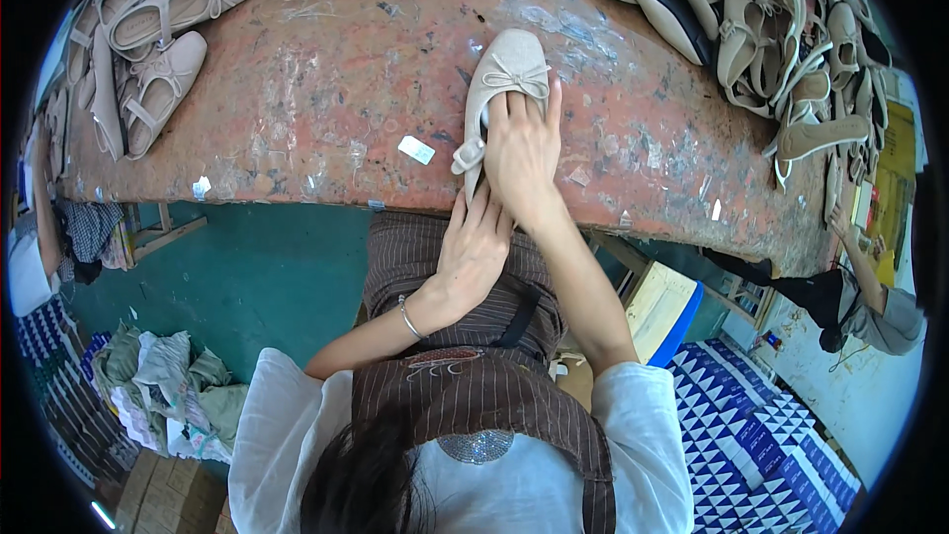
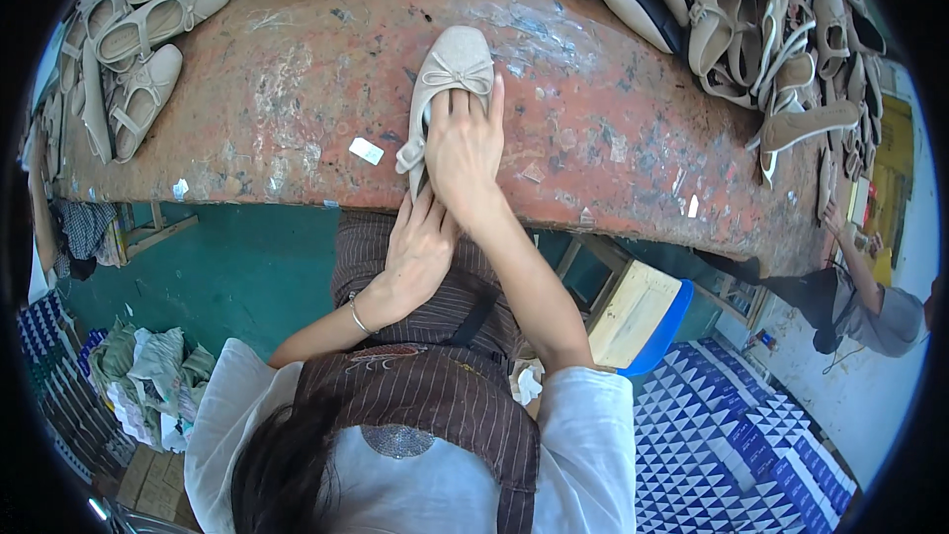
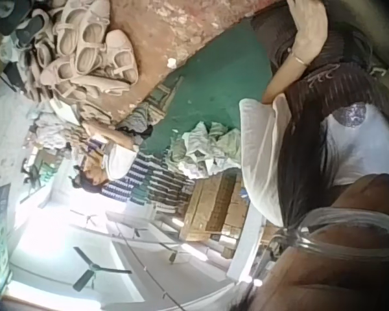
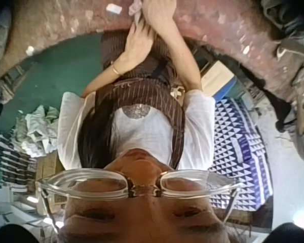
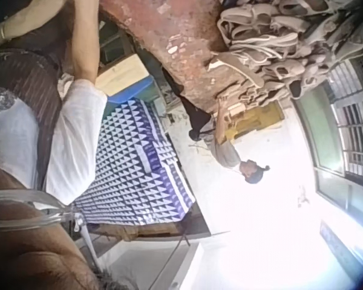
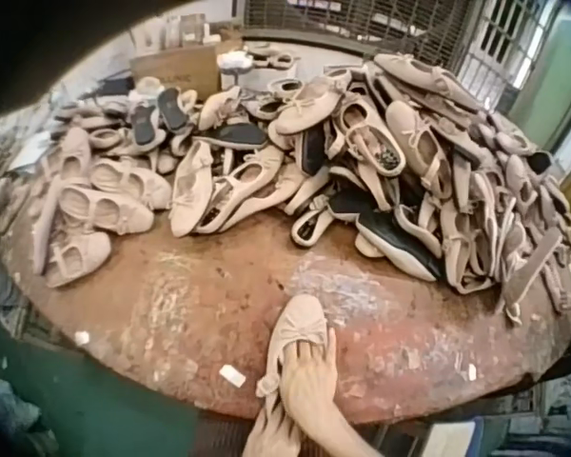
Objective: The person repeatedly picks up shoes and white insoles, inserting each insole into a shoe and pressing it firmly into place by hand. They occasionally move shoes aside on the table to reach others while continuing the assembly process.
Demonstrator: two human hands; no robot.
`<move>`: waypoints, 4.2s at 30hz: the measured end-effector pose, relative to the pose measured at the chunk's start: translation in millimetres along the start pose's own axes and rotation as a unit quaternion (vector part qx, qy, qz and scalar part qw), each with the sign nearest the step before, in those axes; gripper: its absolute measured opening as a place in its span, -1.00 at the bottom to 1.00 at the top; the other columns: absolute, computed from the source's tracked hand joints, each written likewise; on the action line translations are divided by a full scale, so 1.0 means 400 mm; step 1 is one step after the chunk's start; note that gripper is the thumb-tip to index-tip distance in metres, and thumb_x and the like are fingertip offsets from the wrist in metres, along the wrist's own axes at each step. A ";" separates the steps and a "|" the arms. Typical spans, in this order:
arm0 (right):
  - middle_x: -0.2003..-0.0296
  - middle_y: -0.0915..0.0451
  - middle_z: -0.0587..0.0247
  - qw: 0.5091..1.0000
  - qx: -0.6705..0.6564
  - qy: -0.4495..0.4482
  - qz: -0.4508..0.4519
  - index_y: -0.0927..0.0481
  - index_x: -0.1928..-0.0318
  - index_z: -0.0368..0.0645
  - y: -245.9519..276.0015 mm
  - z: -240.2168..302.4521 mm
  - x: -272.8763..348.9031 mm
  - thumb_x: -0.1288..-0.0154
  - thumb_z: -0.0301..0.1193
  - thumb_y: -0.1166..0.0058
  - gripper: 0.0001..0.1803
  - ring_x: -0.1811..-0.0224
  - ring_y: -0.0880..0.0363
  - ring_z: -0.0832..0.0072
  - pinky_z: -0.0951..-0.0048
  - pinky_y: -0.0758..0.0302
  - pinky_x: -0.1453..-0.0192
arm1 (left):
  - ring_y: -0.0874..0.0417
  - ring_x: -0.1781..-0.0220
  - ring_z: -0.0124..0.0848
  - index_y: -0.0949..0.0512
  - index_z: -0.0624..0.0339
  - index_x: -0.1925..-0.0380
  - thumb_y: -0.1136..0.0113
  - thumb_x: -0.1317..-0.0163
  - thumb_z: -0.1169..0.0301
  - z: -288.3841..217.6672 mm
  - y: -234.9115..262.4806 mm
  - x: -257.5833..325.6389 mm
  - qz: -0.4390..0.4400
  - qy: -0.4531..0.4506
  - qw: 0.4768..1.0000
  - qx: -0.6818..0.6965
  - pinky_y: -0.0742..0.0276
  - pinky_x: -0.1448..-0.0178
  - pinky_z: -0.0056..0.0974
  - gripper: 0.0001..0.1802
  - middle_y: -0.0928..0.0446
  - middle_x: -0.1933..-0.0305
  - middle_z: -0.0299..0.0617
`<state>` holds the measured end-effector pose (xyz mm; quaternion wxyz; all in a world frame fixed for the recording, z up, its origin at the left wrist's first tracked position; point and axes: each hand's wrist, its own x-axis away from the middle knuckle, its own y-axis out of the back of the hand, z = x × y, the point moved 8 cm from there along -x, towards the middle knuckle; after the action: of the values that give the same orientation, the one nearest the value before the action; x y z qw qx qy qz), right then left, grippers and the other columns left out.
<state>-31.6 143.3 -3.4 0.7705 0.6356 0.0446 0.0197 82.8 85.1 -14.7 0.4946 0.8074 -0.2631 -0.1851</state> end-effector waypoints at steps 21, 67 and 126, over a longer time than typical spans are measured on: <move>-0.04 -0.59 -0.03 0.996 0.088 -0.007 0.019 -0.53 -0.16 -0.29 -0.021 0.048 -0.022 -0.26 -0.37 0.05 -0.53 -0.29 -0.47 0.23 -0.18 0.24 -0.62 | -0.49 -0.13 0.12 -0.59 0.46 0.08 -0.24 -0.03 0.51 0.042 0.023 -0.011 -0.026 -0.009 0.998 0.048 -0.41 -0.22 0.11 -0.60 -0.58 0.03 0.16; 0.05 -0.60 0.08 0.949 -0.308 -0.026 -0.069 -0.72 0.07 -0.14 0.306 -0.406 0.129 -0.13 -0.57 -0.27 -0.70 -0.13 -0.57 0.14 0.18 -0.50 -0.21 | -0.56 -0.05 -0.13 -0.67 0.21 0.20 -0.37 -0.08 0.40 0.342 0.406 -0.295 -0.150 0.019 0.962 -0.227 -0.18 -0.44 0.10 -0.74 -0.63 0.17 -0.11; 0.07 -0.64 0.04 0.713 -0.459 -0.168 -0.503 -0.53 -0.01 -0.39 0.469 -0.338 0.275 -0.48 -0.37 -0.12 -0.70 0.09 -0.65 0.43 0.32 -0.65 -0.05 | -0.04 -0.59 -0.01 0.69 0.14 -0.47 -0.59 0.01 0.28 -0.218 0.047 -0.341 -0.157 -0.027 0.773 0.614 -0.11 -0.56 0.02 0.56 0.09 -0.58 0.21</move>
<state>70.2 321.1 150.5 0.8584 0.0808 0.2128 -0.4596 18.8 222.3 46.1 -0.1493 0.9642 -0.2033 -0.0815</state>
